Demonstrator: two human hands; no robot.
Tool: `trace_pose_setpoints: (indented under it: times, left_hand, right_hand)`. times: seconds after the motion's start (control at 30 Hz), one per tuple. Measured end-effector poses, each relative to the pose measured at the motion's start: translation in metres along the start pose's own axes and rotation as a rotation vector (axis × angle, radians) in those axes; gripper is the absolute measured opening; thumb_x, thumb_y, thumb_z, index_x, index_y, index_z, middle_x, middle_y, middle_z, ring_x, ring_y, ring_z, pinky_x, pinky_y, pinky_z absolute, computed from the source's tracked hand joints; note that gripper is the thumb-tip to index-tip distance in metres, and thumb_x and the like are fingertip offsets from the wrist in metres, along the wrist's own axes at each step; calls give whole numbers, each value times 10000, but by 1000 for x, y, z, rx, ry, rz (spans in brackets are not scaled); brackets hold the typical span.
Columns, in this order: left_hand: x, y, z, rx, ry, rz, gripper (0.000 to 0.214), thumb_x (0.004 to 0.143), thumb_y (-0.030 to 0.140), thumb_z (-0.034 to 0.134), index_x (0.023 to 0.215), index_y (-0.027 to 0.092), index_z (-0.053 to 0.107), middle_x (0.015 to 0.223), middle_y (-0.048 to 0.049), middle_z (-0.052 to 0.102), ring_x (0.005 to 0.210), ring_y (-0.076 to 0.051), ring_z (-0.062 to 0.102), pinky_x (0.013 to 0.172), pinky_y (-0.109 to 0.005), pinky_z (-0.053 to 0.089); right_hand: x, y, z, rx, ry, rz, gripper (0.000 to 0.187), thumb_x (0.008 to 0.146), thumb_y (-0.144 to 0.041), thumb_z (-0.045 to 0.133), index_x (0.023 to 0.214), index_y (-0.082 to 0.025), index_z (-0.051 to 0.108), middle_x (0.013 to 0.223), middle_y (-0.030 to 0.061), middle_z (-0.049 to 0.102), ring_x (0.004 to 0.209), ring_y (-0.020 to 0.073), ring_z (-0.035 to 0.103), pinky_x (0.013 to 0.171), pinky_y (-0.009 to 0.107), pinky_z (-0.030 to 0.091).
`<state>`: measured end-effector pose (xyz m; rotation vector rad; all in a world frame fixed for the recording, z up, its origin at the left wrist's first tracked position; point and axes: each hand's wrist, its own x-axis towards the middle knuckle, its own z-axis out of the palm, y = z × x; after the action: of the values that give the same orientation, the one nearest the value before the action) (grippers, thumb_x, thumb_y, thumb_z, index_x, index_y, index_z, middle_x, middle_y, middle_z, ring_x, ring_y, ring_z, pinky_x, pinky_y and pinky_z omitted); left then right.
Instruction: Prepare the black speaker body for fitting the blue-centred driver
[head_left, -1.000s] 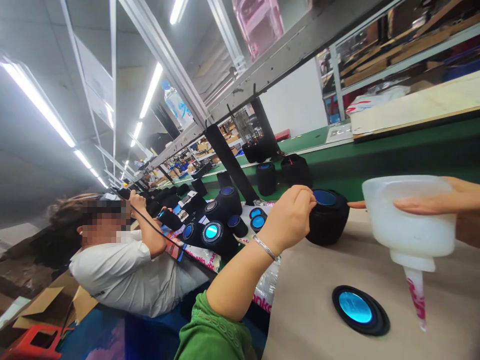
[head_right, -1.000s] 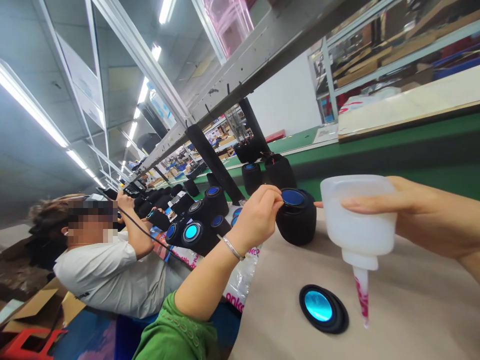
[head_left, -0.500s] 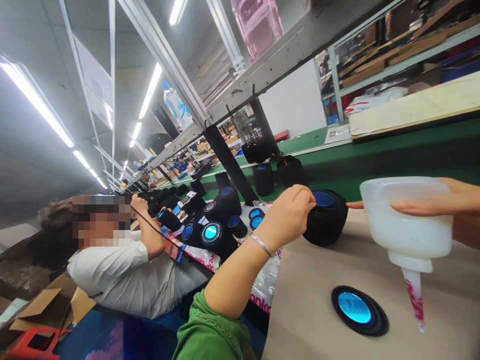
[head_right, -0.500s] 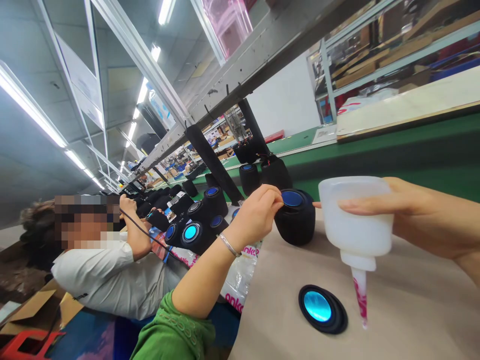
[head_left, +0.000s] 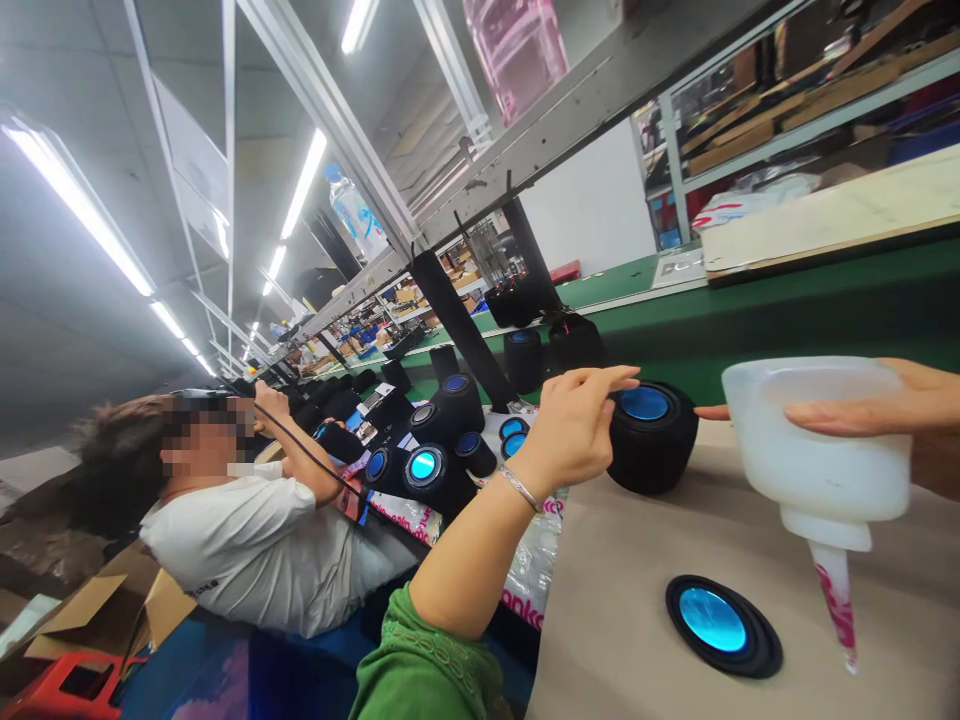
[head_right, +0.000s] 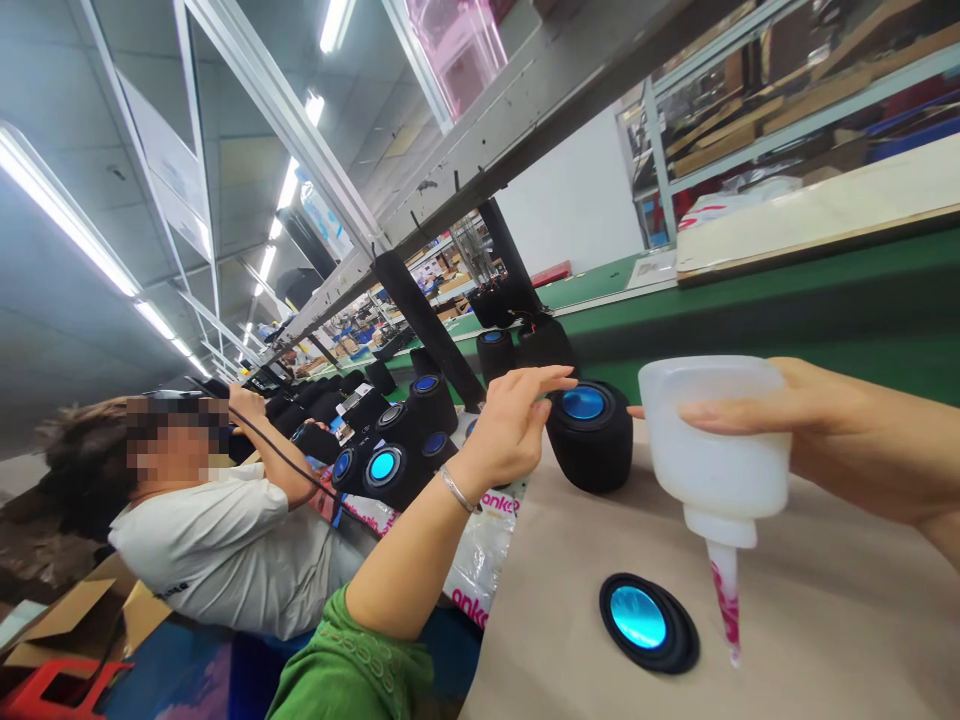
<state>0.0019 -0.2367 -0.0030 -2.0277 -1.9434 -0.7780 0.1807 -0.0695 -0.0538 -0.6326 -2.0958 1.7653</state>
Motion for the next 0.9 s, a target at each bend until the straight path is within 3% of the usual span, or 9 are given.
trace_pose_setpoints:
  times: [0.1,0.23,0.3,0.4,0.47,0.63,0.7,0.8,0.9]
  left_hand:
    - [0,4,1,0,-39,-35,460,862,104,368,1304,221,416,1212,14,676,1196,-159,501,1050,-364,321]
    - [0,5,1,-26,-57,-60,454,868,110,355,1304,226,400,1176,17,691,1189,-139,521,1054,-359,301]
    - [0,5,2,-24,-51,-66,454,869,115,361,1307,228,398,1209,15,676,1198,-136,516,1052,-356,298]
    - [1,5,2,-14,-54,-63,444,870,115,367,1297,229,409,1225,20,672,1213,-133,503,1052,-352,290]
    - [1,5,1,-19,-67,-58,422,880,115,359,1282,228,423,1198,23,688,1215,-128,506,1057,-353,280]
    - [0,4,0,-114,-5,-135,390,888,169,438,1276,217,443,1166,1,698,1207,-156,531,1086,-382,283]
    - [0,2,4,-188,17,-155,483,841,251,570,1302,200,435,1279,-48,626,1240,-190,515,1098,-391,312]
    - [0,-3,14,-283,-46,-154,850,682,397,762,1394,183,351,1451,-120,447,1326,-257,443,1113,-404,353]
    - [4,-5,24,-336,-101,-168,1029,577,397,835,1426,186,293,1437,-140,451,1306,-272,467,1103,-412,387]
  right_hand:
    - [1,-14,14,-49,172,-97,996,656,-946,453,1033,-29,542,680,139,272,789,113,413,646,143,425]
    - [4,-17,16,-41,167,-83,989,662,-935,459,1082,-43,541,693,141,287,796,120,418,640,149,429]
    - [5,-6,7,-6,106,-11,1020,628,-925,485,1165,-59,523,755,148,344,819,145,436,632,171,439]
    - [11,18,-14,85,-123,196,1174,457,-848,633,1353,-125,403,981,153,415,879,231,463,636,245,462]
    - [14,29,-25,127,-236,262,1230,410,-775,698,1412,-179,305,1126,141,388,937,273,460,673,277,481]
    - [9,19,-23,147,-254,324,1216,347,-763,696,1316,-120,342,1094,164,391,931,304,450,665,288,472]
    - [5,12,-17,135,-232,338,1247,326,-795,676,1310,-104,346,1067,171,396,901,300,454,660,285,462]
    - [5,14,-16,149,-259,308,1333,348,-787,683,1449,-169,254,1084,156,394,895,291,456,646,266,448]
    - [12,33,-29,151,-229,247,1281,389,-800,674,1454,-193,303,1100,143,397,872,268,466,618,270,447]
